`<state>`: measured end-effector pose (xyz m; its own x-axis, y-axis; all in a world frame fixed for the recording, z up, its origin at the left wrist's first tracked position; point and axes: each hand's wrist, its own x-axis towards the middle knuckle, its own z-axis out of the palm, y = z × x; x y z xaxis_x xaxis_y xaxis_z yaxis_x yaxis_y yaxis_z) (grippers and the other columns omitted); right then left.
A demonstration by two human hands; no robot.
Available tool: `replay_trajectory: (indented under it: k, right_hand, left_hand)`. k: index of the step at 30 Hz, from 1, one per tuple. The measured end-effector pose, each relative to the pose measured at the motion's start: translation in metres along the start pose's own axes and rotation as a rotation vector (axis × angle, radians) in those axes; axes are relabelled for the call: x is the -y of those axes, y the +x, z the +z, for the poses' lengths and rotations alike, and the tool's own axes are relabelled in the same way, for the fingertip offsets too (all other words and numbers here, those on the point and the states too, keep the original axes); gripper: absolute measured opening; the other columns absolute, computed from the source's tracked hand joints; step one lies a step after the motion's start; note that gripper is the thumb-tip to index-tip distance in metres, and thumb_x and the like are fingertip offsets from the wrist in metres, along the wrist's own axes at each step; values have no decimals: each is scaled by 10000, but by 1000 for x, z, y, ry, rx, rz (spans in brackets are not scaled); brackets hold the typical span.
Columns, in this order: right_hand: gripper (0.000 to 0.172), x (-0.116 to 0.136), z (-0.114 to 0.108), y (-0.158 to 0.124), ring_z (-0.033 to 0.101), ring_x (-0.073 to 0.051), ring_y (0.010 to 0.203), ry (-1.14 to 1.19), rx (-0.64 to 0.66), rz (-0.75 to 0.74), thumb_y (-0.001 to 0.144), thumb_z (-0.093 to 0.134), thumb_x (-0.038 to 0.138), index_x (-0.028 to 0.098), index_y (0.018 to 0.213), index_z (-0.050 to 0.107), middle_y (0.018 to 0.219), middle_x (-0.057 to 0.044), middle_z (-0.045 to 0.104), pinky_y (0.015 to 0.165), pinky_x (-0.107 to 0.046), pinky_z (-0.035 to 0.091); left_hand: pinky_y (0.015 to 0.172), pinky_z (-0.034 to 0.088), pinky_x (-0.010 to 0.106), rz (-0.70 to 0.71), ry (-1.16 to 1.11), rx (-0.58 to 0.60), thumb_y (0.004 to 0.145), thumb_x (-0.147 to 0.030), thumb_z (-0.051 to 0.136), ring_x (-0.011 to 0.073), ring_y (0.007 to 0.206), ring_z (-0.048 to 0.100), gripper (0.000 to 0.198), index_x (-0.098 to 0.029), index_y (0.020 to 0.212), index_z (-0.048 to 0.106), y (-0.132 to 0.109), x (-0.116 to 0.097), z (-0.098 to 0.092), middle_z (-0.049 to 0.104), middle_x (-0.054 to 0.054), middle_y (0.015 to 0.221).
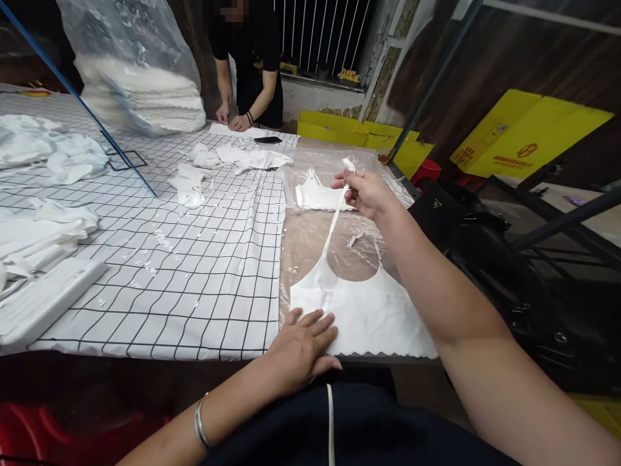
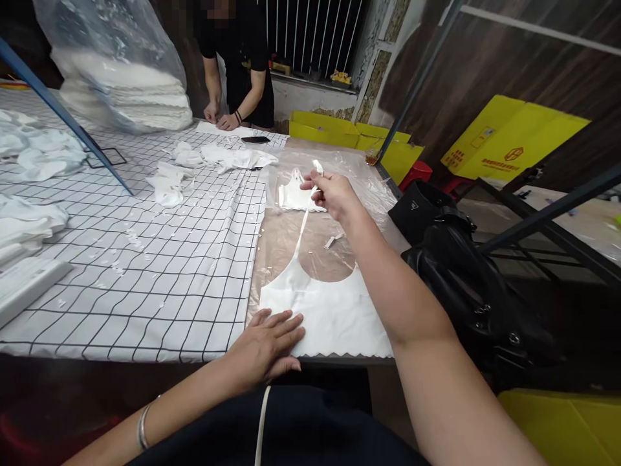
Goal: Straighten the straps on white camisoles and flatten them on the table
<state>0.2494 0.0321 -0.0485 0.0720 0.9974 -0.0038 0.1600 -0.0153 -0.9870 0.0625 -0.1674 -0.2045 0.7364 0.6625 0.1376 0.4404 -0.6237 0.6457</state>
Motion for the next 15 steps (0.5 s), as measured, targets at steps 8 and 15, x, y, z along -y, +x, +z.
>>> replay_trajectory:
  k: [8, 15]
  right_hand:
    - [295, -63, -27, -226, 533, -268, 1228, -434, 518, -382, 854, 614, 191, 330, 1097, 709, 1276, -47, 641, 1060, -476, 405]
    - [294, -115, -30, -229, 629, -204, 951, 24, -18, 59, 820, 699, 438, 242, 1002, 575, 964, -45, 655, 913, -381, 498]
  left_hand:
    - [887, 548, 382, -608, -1831, -114, 1019, -419, 354, 217, 877, 723, 438, -80, 1092, 622, 35, -31, -28, 729, 157, 1002]
    - [919, 540, 399, -691, -1930, -149, 1016, -311, 365, 237, 928, 723, 350, -53, 1126, 574, 47, -40, -24, 705, 188, 1040]
